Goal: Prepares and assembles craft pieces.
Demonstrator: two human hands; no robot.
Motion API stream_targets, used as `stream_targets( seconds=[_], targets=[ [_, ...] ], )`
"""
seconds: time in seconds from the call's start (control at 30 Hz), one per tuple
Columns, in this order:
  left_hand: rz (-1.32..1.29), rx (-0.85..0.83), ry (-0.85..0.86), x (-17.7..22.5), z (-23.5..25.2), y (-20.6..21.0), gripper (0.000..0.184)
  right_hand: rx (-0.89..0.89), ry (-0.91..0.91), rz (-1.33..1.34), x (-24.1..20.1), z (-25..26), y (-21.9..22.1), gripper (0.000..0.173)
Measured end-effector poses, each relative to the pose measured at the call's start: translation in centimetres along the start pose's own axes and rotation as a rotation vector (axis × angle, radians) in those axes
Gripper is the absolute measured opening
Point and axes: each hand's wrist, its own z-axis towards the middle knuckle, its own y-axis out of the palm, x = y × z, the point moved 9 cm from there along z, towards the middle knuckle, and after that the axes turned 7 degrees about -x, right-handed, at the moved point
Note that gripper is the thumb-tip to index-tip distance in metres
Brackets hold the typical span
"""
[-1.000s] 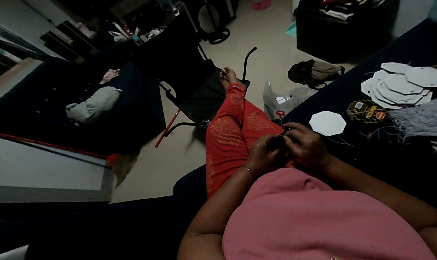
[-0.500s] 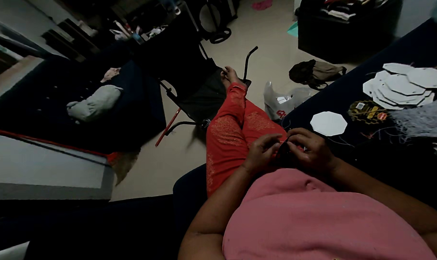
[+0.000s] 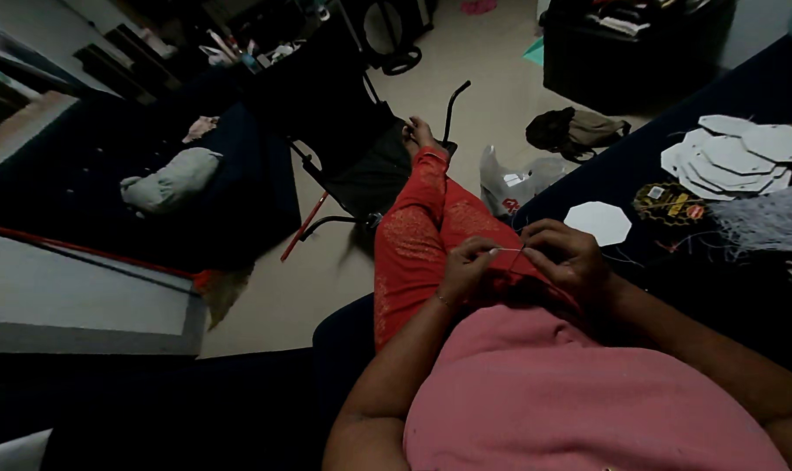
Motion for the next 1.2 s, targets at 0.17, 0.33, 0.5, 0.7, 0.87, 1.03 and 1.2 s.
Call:
stream_targets(
  seconds=[0.17,0.33,0.5,0.7,0.87,1.03,1.2],
  targets=[
    [-0.264,-0.010,-0.192,-1.7,0.1,0.1,0.022,0.058,-0.010,0.242,-0.6,1.5,-1.1,0.015],
    [-0.328,-0.104,-0.324,-2.7,-0.1,0.9,0.021,0.098,0.068,0.368,1.7,0.8,-0.8,0.020],
    [-0.346,-0.250,-0.414,-3.2,-0.8,1.1,0.019,0.155,0.235,0.440,5.9,-1.1,-0.5,0.024],
    [0.234,-0.416,-0.467,-3.0,-1.1,0.0,0.023,-0.059,0.425,0.262,9.3,-2.9,1.8,0.017],
    [0.366,-0.395,-0.476,-2.3,-0.9,-0.2,0.024,-0.291,0.436,-0.074,8.4,-2.9,3.6,0.025],
    [0.265,-0.309,-0.424,-1.6,-0.5,-0.4,0.022,-0.289,0.289,-0.161,6.1,-2.0,4.9,0.023],
    [0.259,-0.322,-0.428,-2.0,-0.7,-0.1,0.022,-0.306,0.285,-0.156,5.7,-1.9,6.0,0.022]
  ],
)
